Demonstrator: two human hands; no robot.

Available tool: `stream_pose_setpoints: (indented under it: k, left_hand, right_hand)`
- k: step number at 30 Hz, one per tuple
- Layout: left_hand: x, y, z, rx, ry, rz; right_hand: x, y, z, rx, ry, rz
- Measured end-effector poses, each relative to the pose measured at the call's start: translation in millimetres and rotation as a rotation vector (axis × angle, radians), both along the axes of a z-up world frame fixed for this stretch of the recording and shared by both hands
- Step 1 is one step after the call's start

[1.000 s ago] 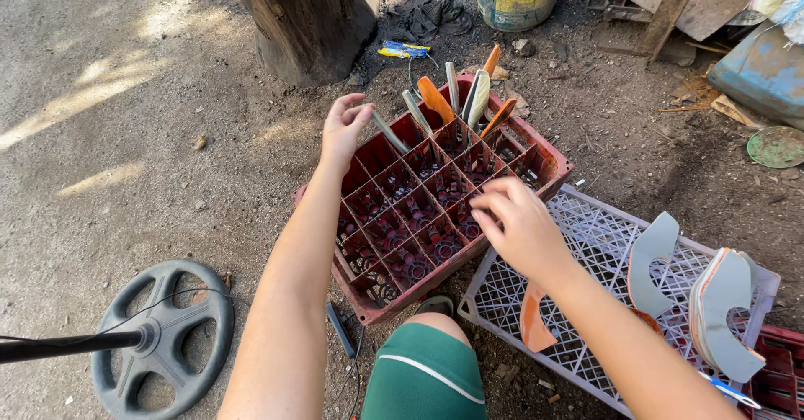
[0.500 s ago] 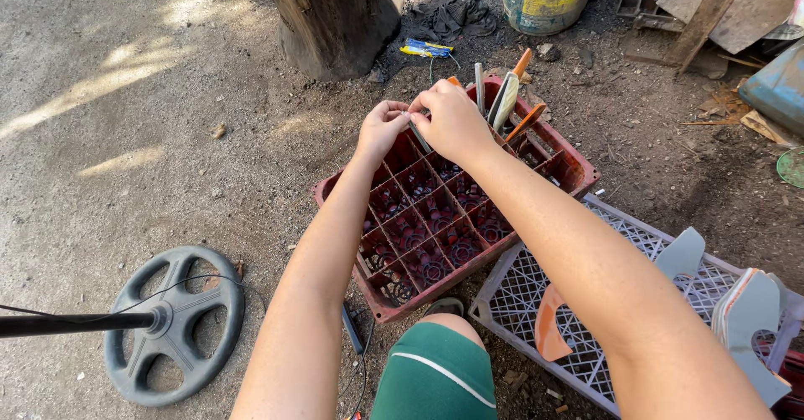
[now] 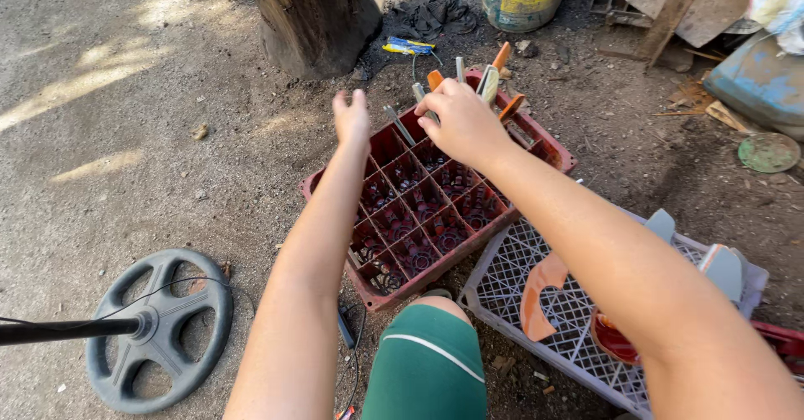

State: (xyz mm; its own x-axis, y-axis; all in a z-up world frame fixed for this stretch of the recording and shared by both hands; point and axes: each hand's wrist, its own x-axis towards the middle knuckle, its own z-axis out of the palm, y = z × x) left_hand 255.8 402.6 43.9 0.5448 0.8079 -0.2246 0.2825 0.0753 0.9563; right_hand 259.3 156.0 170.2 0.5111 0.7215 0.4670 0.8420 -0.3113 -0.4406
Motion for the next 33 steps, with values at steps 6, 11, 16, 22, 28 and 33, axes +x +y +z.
stream_pose_setpoints:
  k: [6,11,16,22,28,33]
  left_hand:
    - [-49.0,-22.5,71.4,0.581,-0.491,0.075]
    - [-109.4,-148.4,141.9,0.489,-0.701,-0.482]
    - [-173.5,-315.2,120.0,0.766,-0.524,-0.85]
    - [-198.2,-429.8,-10.5,0.327,-0.039,-0.791]
    - [-211.1,-415.6,-101.3,0.566,0.387,-0.632]
    - [-214.1,-415.2,-109.0,0.623,0.43,-0.624]
  right_hand:
    - [-22.3,-125.6,32.4,0.012,-0.013,-0.017]
    - [-89.5,-271.1,6.7,-0.171,0.033,-0.302]
    - [-171.5,-388.9,-49.2,-0.42,-0.006,-0.58]
    - [-205.9,-444.4,-119.7,-0.432,-0.082,-0.622]
    - [-180.6,-457.7,-156.4,-0.726,0.128,-0.653]
    - [-164.5,-458.2,-155.5,-0.823,0.285,-0.667]
